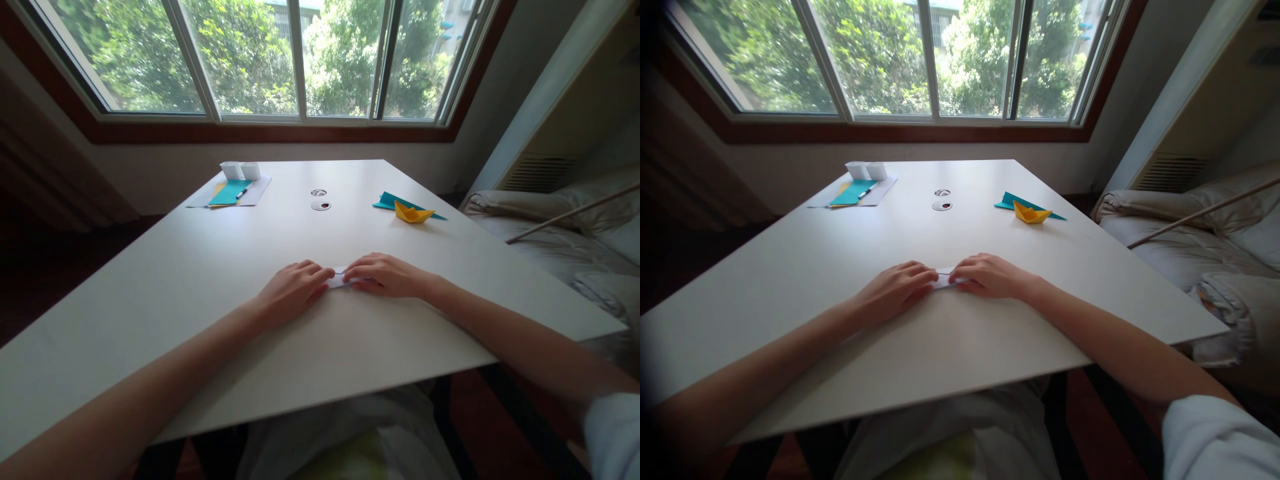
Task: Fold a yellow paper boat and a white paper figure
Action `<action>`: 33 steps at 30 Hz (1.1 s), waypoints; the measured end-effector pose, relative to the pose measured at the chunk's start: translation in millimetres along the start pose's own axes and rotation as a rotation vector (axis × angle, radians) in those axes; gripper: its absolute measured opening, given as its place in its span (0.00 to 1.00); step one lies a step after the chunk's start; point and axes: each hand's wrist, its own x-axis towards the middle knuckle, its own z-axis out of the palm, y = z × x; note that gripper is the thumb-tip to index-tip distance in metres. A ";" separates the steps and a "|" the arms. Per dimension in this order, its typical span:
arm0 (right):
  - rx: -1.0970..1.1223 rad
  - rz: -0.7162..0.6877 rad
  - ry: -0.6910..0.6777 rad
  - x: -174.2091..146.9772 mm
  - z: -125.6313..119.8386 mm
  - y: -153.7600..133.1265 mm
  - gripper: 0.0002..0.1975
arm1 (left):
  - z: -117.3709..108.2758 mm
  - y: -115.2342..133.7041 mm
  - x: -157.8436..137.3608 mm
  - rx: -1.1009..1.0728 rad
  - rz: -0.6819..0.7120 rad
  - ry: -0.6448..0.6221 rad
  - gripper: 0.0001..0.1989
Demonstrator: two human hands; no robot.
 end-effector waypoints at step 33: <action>-0.051 0.150 0.077 18.2 5.7 -3.4 0.12 | 4.2 5.4 10.0 0.116 -0.055 0.043 0.12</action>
